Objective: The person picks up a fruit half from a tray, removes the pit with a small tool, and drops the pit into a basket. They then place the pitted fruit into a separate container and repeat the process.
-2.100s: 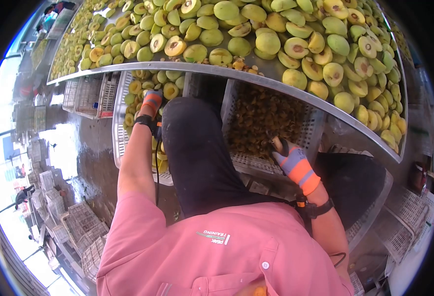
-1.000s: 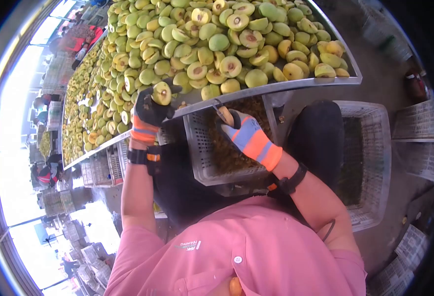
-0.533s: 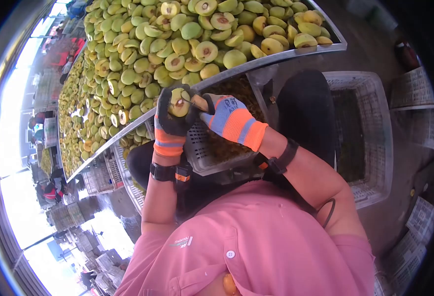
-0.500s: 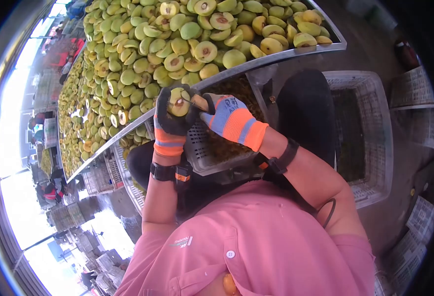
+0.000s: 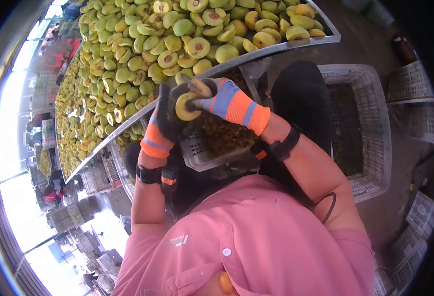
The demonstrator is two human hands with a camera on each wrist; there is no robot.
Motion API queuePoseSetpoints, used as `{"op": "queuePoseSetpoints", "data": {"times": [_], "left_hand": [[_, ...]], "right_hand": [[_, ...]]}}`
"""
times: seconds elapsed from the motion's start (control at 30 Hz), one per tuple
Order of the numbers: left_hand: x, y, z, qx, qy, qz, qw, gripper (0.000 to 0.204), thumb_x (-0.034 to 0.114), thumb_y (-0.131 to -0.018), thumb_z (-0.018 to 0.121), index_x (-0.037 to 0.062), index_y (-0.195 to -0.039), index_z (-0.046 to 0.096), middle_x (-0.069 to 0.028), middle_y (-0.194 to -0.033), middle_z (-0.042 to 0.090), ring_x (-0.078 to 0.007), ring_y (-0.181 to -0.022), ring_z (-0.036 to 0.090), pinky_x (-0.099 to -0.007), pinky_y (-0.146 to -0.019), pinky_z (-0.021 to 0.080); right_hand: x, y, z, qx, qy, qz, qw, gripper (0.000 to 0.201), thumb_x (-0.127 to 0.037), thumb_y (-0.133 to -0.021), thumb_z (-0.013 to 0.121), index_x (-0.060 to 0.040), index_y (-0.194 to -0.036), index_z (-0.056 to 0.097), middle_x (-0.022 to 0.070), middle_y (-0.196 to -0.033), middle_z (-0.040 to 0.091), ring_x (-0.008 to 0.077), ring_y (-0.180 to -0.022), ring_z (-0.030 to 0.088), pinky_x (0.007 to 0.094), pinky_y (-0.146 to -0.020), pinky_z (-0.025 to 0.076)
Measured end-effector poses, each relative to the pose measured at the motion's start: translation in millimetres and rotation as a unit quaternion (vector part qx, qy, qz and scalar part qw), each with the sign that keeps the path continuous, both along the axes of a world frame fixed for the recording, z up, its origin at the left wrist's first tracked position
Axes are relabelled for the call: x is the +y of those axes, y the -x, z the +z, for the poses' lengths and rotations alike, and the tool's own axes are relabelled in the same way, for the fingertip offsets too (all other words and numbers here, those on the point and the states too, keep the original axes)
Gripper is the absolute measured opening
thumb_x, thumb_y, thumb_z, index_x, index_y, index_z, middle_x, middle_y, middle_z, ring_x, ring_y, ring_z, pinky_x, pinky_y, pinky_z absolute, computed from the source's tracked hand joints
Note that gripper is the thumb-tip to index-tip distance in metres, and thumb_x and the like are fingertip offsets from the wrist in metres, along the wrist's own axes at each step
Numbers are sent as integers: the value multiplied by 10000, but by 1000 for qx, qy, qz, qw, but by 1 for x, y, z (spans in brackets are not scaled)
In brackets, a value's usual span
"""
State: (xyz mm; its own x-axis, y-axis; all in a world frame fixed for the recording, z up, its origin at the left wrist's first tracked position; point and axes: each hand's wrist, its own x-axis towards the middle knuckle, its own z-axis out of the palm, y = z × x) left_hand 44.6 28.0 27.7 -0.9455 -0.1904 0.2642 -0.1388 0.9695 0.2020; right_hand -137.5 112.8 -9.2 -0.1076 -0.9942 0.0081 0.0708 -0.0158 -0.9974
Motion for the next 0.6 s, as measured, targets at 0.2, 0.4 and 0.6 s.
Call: {"op": "queuePoseSetpoints", "data": {"times": [0.2, 0.4, 0.6], "left_hand": [[24, 20, -19, 286, -271, 191, 899, 336, 181, -952, 533, -14, -1225, 526, -84, -1050, 618, -154, -881, 602, -332, -771, 502], [17, 21, -48, 385, -237, 297, 842, 263, 205, -957, 495, -16, -1073, 578, -86, -909, 636, -157, -804, 595, -287, -717, 496], [2, 9, -53, 471, -474, 310, 676, 352, 313, -1002, 471, -6, -1010, 620, -49, -912, 638, -116, -799, 583, -260, -715, 494]], "right_hand": [[14, -12, 22, -278, -160, 34, 947, 324, -308, -878, 677, -51, -1074, 661, 11, -828, 648, 61, -724, 588, 216, -637, 464], [3, -34, -8, -142, -156, -13, 977, 283, -226, -949, 591, -21, -1143, 602, -15, -932, 605, 75, -815, 575, 223, -699, 470], [11, -38, -10, -140, -8, -5, 990, 283, -161, -949, 580, -4, -1184, 577, 23, -1021, 623, 64, -900, 528, 223, -799, 447]]}}
